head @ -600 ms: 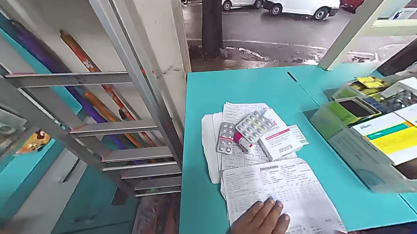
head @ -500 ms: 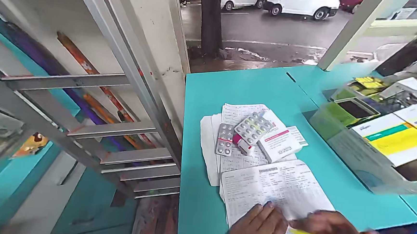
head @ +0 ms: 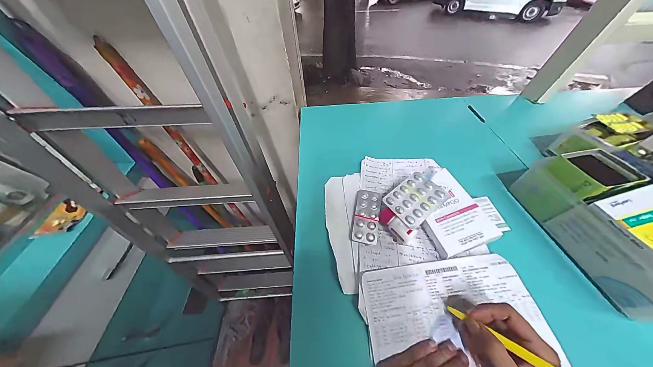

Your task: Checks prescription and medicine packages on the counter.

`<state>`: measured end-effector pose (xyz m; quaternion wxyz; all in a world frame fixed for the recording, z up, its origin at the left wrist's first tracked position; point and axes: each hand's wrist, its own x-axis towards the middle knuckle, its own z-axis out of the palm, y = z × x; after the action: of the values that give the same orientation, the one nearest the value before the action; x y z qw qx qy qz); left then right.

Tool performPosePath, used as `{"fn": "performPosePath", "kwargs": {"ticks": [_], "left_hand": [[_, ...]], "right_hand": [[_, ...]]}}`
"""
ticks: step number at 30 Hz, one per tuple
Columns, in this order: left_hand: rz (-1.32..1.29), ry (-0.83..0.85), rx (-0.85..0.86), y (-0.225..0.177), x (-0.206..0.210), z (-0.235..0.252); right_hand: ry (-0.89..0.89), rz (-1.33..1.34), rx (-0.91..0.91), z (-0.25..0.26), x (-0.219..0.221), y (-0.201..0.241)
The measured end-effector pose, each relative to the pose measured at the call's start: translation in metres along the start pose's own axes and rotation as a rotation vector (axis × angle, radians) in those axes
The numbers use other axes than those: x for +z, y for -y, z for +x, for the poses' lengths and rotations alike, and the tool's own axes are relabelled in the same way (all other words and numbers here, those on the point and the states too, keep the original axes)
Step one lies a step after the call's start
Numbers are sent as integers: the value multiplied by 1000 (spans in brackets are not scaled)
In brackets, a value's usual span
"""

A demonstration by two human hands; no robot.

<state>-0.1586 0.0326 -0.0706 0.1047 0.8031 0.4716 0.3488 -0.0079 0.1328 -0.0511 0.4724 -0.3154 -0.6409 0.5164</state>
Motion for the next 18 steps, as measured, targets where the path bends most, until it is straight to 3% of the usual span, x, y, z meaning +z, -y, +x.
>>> {"fn": "performPosePath", "kwargs": {"ticks": [10, 18], "left_hand": [[-67, 1, -45, -1, -2, 3], [88, 107, 8, -1, 1, 2]], "right_hand": [[11, -18, 10, -2, 2, 0], [-2, -23, -6, -4, 6, 3]]}}
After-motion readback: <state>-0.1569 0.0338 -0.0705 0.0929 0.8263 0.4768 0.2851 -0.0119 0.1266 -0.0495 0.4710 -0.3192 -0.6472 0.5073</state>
